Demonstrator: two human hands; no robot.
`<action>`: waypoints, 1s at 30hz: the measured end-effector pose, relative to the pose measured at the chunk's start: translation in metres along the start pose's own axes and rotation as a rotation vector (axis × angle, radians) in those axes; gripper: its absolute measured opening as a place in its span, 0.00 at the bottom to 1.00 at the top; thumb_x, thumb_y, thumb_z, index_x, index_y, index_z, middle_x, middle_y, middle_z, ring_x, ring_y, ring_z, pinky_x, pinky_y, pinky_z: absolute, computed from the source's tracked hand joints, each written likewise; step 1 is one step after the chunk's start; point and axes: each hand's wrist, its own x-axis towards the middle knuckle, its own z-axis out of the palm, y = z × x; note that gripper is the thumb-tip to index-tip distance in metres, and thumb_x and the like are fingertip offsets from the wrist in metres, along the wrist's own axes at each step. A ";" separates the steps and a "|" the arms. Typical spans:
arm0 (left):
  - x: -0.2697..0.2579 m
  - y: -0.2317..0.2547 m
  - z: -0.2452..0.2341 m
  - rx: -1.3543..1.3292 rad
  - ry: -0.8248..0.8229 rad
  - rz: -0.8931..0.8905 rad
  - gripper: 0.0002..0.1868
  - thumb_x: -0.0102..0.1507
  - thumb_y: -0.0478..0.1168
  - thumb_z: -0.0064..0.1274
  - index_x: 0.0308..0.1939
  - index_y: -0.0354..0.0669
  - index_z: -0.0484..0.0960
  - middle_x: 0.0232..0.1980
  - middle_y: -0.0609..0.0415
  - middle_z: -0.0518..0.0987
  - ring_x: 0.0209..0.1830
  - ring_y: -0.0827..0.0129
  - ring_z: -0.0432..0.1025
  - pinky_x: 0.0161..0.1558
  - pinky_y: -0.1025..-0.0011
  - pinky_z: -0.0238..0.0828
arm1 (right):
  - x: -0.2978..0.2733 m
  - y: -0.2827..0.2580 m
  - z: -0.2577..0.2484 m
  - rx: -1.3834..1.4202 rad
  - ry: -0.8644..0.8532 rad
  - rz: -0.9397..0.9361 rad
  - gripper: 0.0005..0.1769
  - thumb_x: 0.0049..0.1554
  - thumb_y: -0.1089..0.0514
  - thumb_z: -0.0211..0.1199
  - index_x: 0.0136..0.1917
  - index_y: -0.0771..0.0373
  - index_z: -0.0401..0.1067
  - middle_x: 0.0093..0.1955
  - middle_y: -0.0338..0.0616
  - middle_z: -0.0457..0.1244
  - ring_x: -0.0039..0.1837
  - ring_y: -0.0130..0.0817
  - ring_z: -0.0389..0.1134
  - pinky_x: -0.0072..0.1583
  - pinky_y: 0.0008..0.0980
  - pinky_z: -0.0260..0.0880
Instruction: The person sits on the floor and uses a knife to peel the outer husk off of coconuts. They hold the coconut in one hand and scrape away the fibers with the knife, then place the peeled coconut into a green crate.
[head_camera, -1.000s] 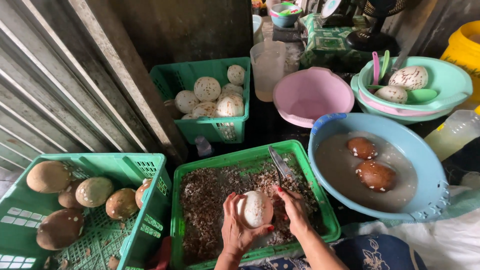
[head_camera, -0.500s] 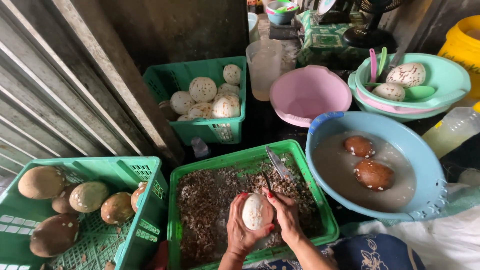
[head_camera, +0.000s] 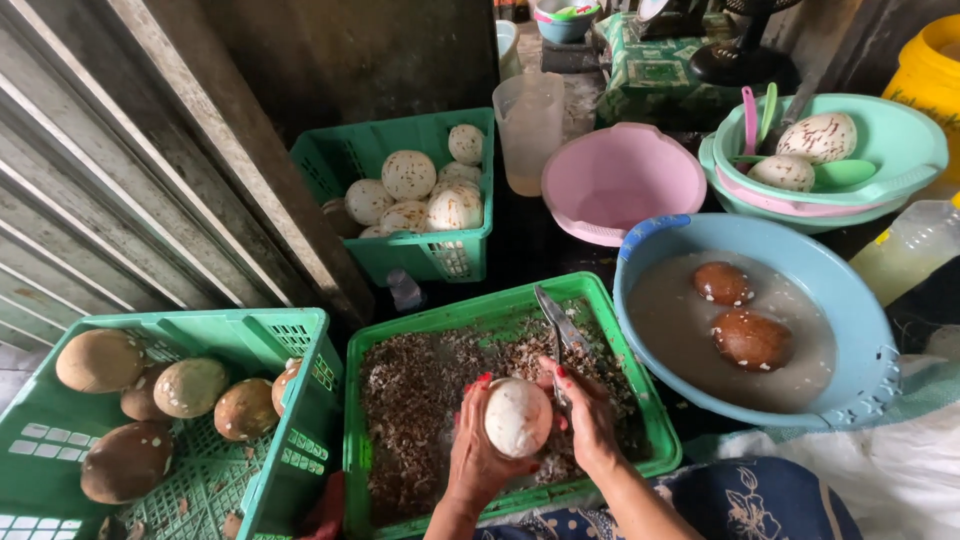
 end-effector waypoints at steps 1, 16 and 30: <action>-0.010 -0.003 0.002 -0.002 -0.003 -0.003 0.69 0.34 0.44 0.84 0.72 0.48 0.55 0.73 0.44 0.63 0.75 0.46 0.55 0.73 0.43 0.52 | -0.001 0.001 -0.002 -0.003 0.001 0.004 0.30 0.59 0.38 0.46 0.62 0.53 0.76 0.50 0.47 0.75 0.63 0.40 0.74 0.65 0.57 0.72; 0.010 0.011 0.013 -0.018 0.190 0.028 0.59 0.49 0.53 0.72 0.75 0.68 0.47 0.64 0.54 0.69 0.45 0.67 0.77 0.36 0.68 0.79 | -0.013 0.019 0.032 -0.587 0.119 -0.415 0.28 0.59 0.33 0.47 0.54 0.51 0.79 0.64 0.43 0.59 0.63 0.37 0.62 0.59 0.32 0.70; 0.011 0.052 -0.009 0.017 -0.042 -0.445 0.53 0.33 0.55 0.66 0.64 0.72 0.65 0.60 0.64 0.67 0.59 0.65 0.71 0.50 0.53 0.75 | 0.074 -0.002 -0.076 -0.219 0.289 -0.133 0.21 0.61 0.44 0.56 0.30 0.54 0.68 0.24 0.29 0.48 0.29 0.22 0.46 0.31 0.30 0.42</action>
